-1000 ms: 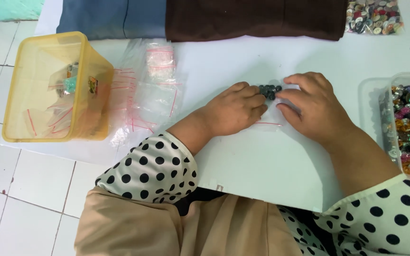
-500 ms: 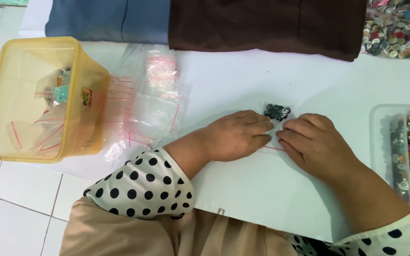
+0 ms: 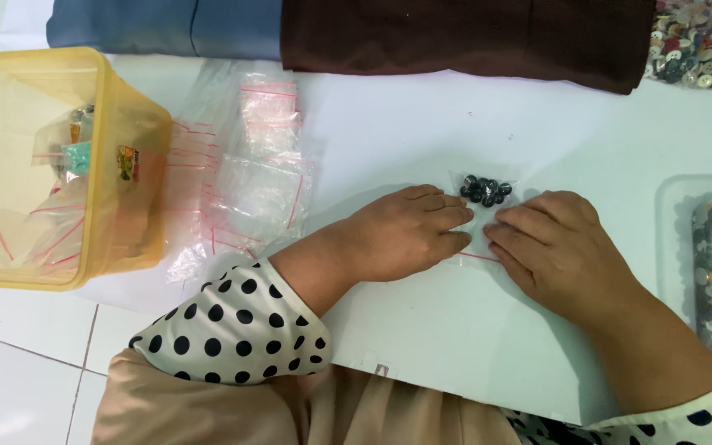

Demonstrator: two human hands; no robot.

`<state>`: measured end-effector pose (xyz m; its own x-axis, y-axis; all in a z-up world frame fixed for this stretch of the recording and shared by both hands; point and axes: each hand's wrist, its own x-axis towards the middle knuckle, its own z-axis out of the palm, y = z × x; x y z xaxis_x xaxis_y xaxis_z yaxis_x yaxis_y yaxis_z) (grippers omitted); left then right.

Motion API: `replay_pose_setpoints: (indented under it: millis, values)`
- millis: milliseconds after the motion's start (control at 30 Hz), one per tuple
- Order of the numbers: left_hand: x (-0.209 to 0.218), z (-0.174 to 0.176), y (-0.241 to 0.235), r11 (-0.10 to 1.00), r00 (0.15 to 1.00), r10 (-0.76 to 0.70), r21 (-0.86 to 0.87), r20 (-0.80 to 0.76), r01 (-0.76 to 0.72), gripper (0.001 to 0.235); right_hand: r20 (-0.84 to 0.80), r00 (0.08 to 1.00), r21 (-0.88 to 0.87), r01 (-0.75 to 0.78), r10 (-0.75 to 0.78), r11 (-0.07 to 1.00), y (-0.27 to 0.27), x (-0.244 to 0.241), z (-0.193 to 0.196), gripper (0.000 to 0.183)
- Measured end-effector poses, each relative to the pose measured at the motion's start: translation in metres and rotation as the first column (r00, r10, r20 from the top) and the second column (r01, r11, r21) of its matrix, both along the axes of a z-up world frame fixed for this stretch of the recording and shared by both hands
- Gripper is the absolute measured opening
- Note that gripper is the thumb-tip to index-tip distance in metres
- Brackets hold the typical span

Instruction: Picking up small black buttons from a table and placing them into a small plastic bag for packaging.

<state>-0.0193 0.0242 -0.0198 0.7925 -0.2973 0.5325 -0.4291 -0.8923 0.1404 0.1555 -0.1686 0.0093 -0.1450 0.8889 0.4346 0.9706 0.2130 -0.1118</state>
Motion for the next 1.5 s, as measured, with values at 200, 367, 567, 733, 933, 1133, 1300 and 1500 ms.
replay_pose_setpoints:
  millis: [200, 367, 567, 733, 933, 1133, 1300, 1500]
  values:
    - [0.001, 0.001, -0.003, 0.999, 0.999, 0.035, 0.04, 0.017, -0.035, 0.013, 0.134, 0.991, 0.064, -0.027, 0.018, 0.998, -0.002, -0.004, -0.008, 0.02]
    - [0.001, -0.013, 0.001, 1.0, 0.989, 0.007, -0.018, -0.15, -0.01, 0.019, 0.139, 0.99, 0.045, 0.02, -0.026, 0.999, -0.005, -0.006, -0.002, 0.014]
    - [0.0, -0.014, 0.004, 0.999, 0.978, 0.004, -0.039, -0.211, -0.012, 0.019, 0.063, 0.997, 0.047, 0.046, -0.049, 0.998, -0.009, 0.0, -0.007, 0.02]
    - [0.002, -0.015, 0.005, 0.999, 0.971, -0.005, -0.038, -0.24, -0.004, 0.02, 0.085, 0.994, 0.027, 0.066, -0.068, 0.997, -0.011, 0.005, -0.01, 0.017]
    - [0.001, -0.014, 0.008, 0.997, 0.967, -0.027, -0.072, -0.253, 0.009, 0.017, 0.059, 0.997, 0.039, 0.054, -0.056, 0.998, -0.011, 0.007, -0.009, 0.015]
    - [0.001, -0.016, 0.009, 0.996, 0.975, -0.033, -0.09, -0.219, 0.014, 0.015, 0.004, 0.997, 0.041, 0.082, -0.082, 0.996, -0.011, 0.006, -0.011, 0.016]
    - [0.0, -0.014, 0.008, 0.996, 0.971, -0.037, -0.086, -0.237, 0.017, 0.015, 0.043, 0.992, 0.058, 0.117, -0.12, 0.991, -0.011, 0.004, -0.013, 0.019]
    - [0.001, -0.012, 0.008, 0.998, 0.974, -0.031, -0.068, -0.226, 0.016, 0.009, 0.075, 0.986, 0.051, 0.145, -0.149, 0.988, -0.012, 0.002, -0.013, 0.018]
